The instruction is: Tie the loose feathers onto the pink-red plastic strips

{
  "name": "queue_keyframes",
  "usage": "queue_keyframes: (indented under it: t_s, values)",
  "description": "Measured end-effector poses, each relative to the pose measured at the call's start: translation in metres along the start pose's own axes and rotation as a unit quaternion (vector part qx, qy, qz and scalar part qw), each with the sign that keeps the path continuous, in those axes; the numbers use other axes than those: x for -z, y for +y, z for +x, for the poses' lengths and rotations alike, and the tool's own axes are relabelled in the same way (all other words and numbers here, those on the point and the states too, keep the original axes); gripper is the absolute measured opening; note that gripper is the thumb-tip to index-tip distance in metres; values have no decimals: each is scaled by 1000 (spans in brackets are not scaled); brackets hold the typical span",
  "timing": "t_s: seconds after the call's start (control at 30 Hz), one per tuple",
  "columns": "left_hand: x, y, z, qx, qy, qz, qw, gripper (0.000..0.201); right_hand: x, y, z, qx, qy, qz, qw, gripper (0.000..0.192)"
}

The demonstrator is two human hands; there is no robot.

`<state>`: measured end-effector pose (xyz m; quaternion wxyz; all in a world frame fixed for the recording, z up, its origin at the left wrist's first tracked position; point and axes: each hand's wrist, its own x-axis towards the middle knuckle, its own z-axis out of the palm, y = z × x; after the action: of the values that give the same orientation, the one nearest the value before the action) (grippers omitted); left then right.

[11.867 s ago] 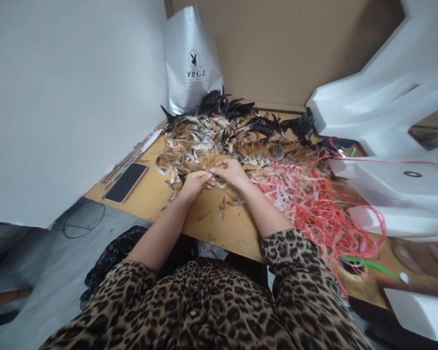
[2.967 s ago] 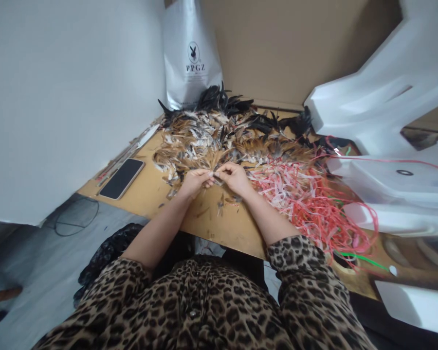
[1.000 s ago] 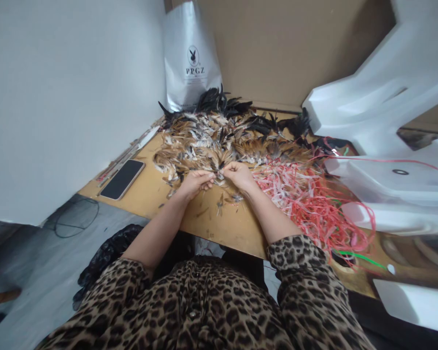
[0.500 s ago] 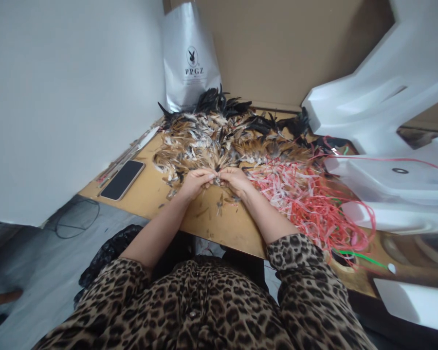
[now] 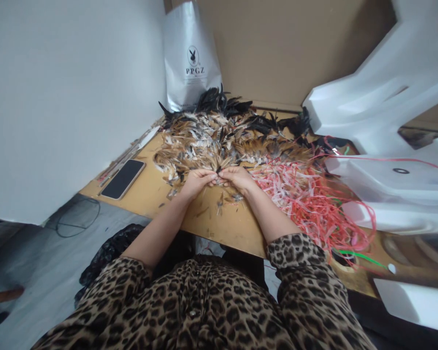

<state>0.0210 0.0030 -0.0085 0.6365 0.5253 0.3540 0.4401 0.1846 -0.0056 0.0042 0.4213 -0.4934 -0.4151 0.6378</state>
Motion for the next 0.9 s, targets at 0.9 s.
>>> queue_keyframes:
  t_s: [0.9]
  values:
    - [8, -6, 3, 34, -9, 33, 999, 28, 5, -6, -1, 196, -7, -244, 950, 24]
